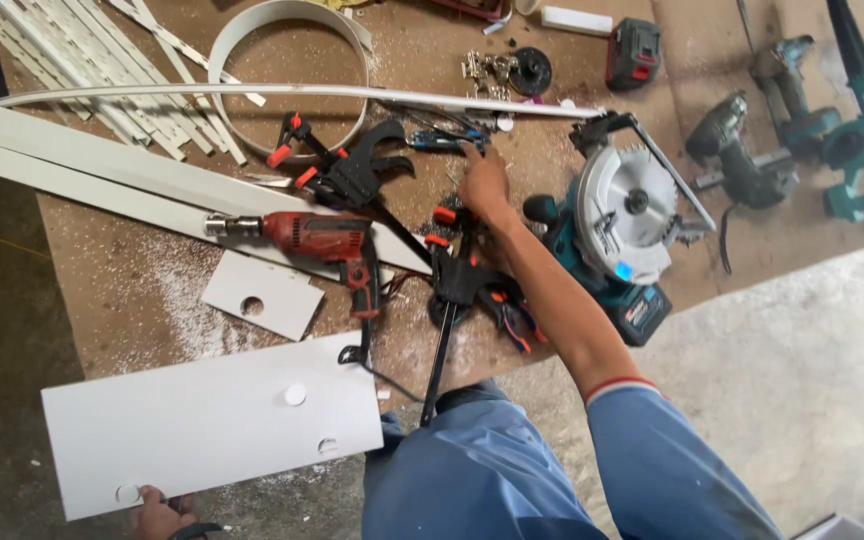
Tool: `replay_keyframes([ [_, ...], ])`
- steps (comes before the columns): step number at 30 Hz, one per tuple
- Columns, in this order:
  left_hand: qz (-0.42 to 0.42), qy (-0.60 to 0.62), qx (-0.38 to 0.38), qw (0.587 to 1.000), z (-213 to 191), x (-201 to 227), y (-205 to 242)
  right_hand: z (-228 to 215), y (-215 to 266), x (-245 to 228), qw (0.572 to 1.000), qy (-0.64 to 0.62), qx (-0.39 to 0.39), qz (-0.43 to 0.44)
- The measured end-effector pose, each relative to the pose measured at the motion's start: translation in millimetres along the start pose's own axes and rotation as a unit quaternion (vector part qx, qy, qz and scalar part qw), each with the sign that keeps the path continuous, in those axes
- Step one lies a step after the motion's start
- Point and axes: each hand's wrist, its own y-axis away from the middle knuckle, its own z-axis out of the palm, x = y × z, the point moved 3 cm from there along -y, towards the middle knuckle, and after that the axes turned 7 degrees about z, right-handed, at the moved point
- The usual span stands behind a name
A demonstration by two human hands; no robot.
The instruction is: Modifying a white wooden panel by drilling holes and using various hand tools.
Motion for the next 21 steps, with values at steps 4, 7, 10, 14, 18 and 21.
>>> replay_keyframes([
  [4, 0.014, -0.012, 0.136, 0.991, 23, 2, 18, 31, -49, -8, 0.954, 0.218, 0.059, -0.200],
  [7, 0.077, 0.153, 0.100, 0.980, 16, -25, 11, 47, -64, -14, 0.939, 0.159, 0.031, -0.304],
  [10, 0.093, 0.118, 0.106, 0.983, 21, -7, 30, 49, -71, -17, 0.936, 0.211, 0.022, -0.281],
  [14, 0.113, 0.085, 0.104, 0.985, 22, -14, 16, 51, -74, -12, 0.942, 0.199, 0.026, -0.269],
  [18, -0.002, 0.015, 0.114, 0.993, 10, -48, -27, 38, -49, -30, 0.955, -0.070, 0.083, -0.276],
  [21, 0.099, 0.172, 0.102, 0.975, 9, -92, -55, 24, -2, -73, 0.951, -0.148, 0.057, -0.265],
])
